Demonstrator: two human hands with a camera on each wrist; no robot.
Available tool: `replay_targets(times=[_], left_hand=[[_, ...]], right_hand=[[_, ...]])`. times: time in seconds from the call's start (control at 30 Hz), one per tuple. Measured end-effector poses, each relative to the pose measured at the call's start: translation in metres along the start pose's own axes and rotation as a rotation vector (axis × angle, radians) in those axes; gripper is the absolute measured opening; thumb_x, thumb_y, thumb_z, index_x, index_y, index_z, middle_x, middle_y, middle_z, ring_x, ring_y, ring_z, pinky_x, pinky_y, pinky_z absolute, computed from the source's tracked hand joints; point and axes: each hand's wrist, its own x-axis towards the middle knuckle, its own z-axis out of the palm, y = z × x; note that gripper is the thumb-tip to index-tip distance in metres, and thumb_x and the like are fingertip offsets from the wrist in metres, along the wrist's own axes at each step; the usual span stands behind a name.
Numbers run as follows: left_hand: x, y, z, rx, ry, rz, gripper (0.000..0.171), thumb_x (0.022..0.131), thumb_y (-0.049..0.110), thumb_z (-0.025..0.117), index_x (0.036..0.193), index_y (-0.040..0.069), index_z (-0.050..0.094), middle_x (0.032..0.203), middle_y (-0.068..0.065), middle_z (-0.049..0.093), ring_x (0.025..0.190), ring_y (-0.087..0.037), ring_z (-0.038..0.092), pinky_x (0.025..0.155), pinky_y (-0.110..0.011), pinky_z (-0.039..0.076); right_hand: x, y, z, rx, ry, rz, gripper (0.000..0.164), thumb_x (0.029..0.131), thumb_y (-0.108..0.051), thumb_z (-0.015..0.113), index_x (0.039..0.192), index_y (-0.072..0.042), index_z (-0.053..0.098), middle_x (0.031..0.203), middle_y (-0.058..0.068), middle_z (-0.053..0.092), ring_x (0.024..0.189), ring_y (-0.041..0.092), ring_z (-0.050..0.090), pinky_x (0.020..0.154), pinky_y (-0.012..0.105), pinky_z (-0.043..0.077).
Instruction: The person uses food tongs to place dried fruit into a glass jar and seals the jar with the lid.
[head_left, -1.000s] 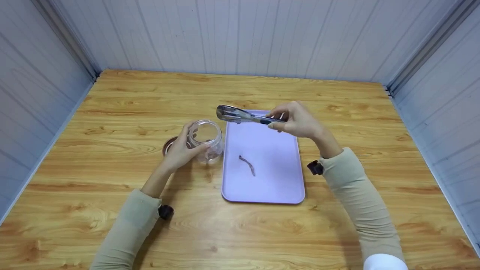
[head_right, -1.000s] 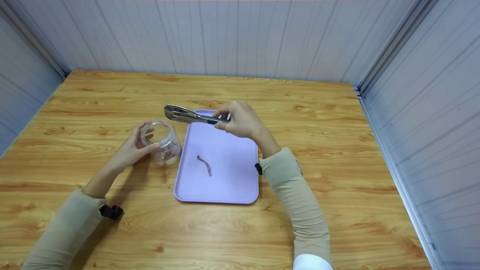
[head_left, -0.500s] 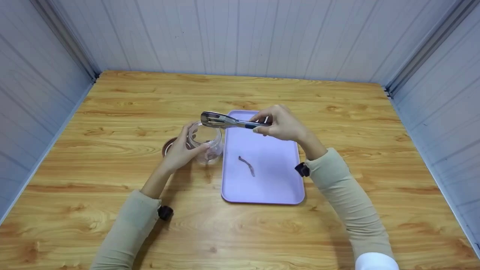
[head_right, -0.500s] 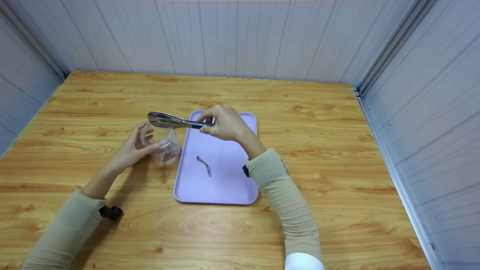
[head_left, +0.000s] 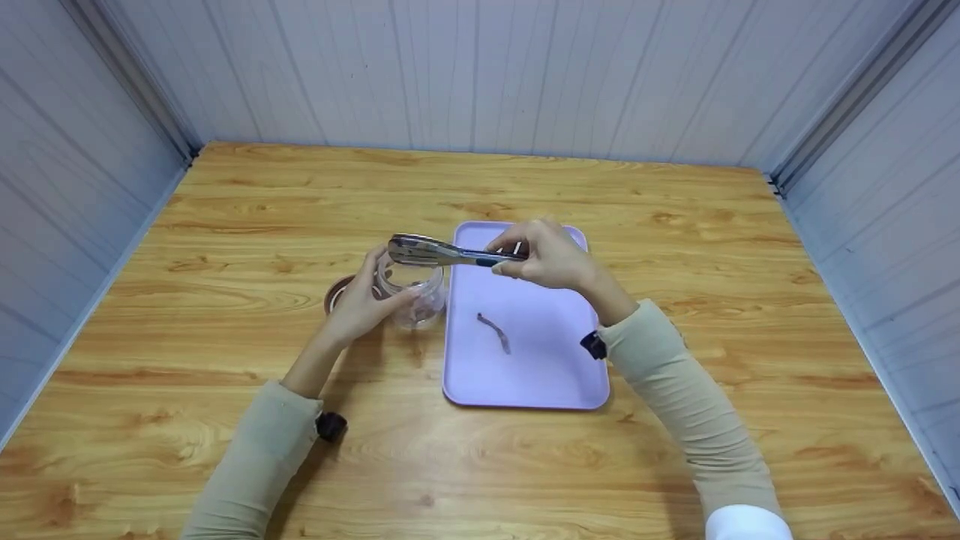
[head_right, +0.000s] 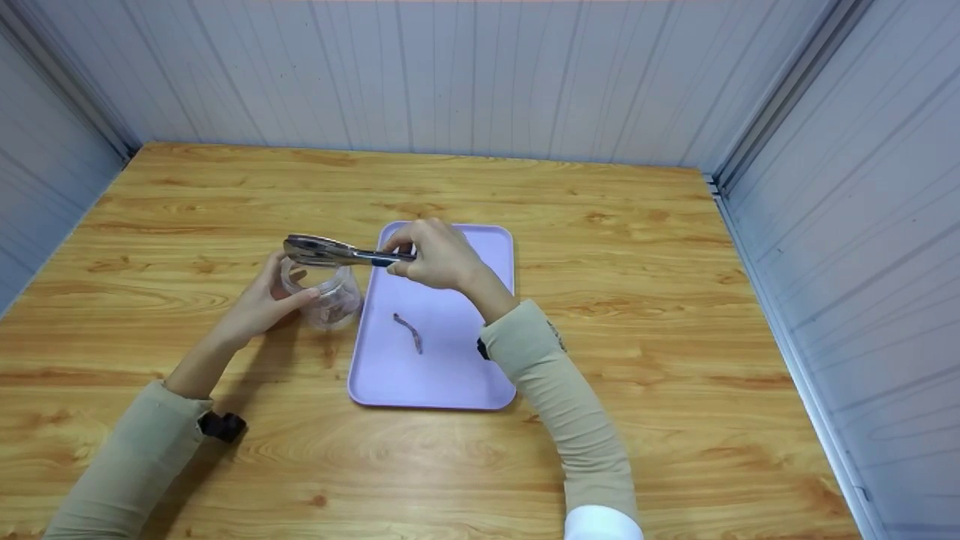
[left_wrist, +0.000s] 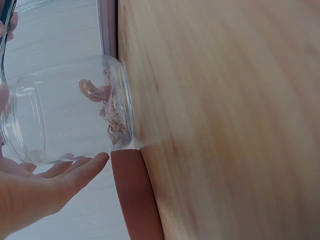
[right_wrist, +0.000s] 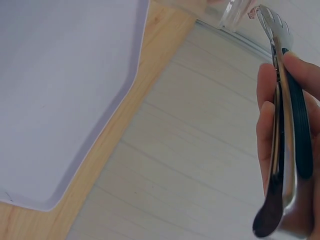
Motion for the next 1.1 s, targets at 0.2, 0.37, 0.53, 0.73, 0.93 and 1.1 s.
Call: replay_targets(times=[0.2,0.37,0.53,0.73,0.93,1.1], left_hand=[[0.002,-0.006,0.001,-0.002,0.017,0.023,0.082,0.075,0.037,0.069,0.137,0.009,0.022,0.134,-0.019,0.033,0.122,-0.029,0.03,0.1,-0.039,0.022],[0.002,-0.005,0.001,-0.017,0.007,0.039,0.079,0.076,0.037,0.068,0.136,0.011,0.024,0.133,-0.018,0.033,0.123,-0.027,0.029,0.099,-0.039,0.023],[0.002,-0.005,0.001,-0.028,0.001,0.027,0.079,0.075,0.039,0.068,0.136,0.013,0.024,0.133,-0.018,0.033,0.123,-0.025,0.029,0.099,-0.038,0.024],[0.001,-0.001,0.0,-0.028,0.003,0.03,0.08,0.076,0.036,0.068,0.136,0.009,0.022,0.132,-0.021,0.033,0.123,-0.028,0.029,0.1,-0.038,0.022],[-0.003,0.008,0.0,-0.051,-0.004,0.037,0.077,0.078,0.026,0.068,0.136,0.005,0.022,0.132,-0.024,0.032,0.123,-0.032,0.028,0.1,-0.04,0.021],[0.002,-0.006,0.002,-0.047,0.005,0.056,0.079,0.076,0.033,0.069,0.136,0.009,0.024,0.133,-0.02,0.033,0.123,-0.027,0.029,0.1,-0.039,0.021]], right_hand=[[-0.003,0.002,-0.003,0.011,0.014,0.017,0.019,0.078,-0.011,0.067,0.097,-0.007,0.068,0.075,0.001,0.062,0.056,0.012,0.053,0.048,0.027,0.042],[-0.011,-0.004,-0.013,0.004,0.025,0.043,0.02,0.079,-0.009,0.066,0.098,-0.005,0.067,0.076,0.003,0.062,0.057,0.013,0.054,0.049,0.025,0.042],[-0.021,-0.021,-0.026,0.013,0.011,0.045,0.023,0.078,-0.002,0.065,0.1,0.005,0.064,0.078,0.014,0.061,0.06,0.02,0.055,0.051,0.028,0.043],[-0.03,0.007,-0.034,-0.028,0.021,0.052,0.028,0.076,-0.009,0.068,0.102,0.002,0.062,0.082,0.012,0.061,0.068,0.02,0.056,0.055,0.029,0.045],[-0.044,0.002,-0.042,-0.011,0.026,0.1,0.033,0.075,-0.006,0.068,0.105,0.006,0.058,0.084,0.015,0.059,0.073,0.023,0.053,0.063,0.033,0.043],[-0.057,0.0,-0.046,-0.012,0.022,0.092,0.034,0.075,-0.001,0.068,0.105,0.008,0.056,0.082,0.017,0.058,0.069,0.022,0.053,0.059,0.029,0.042]])
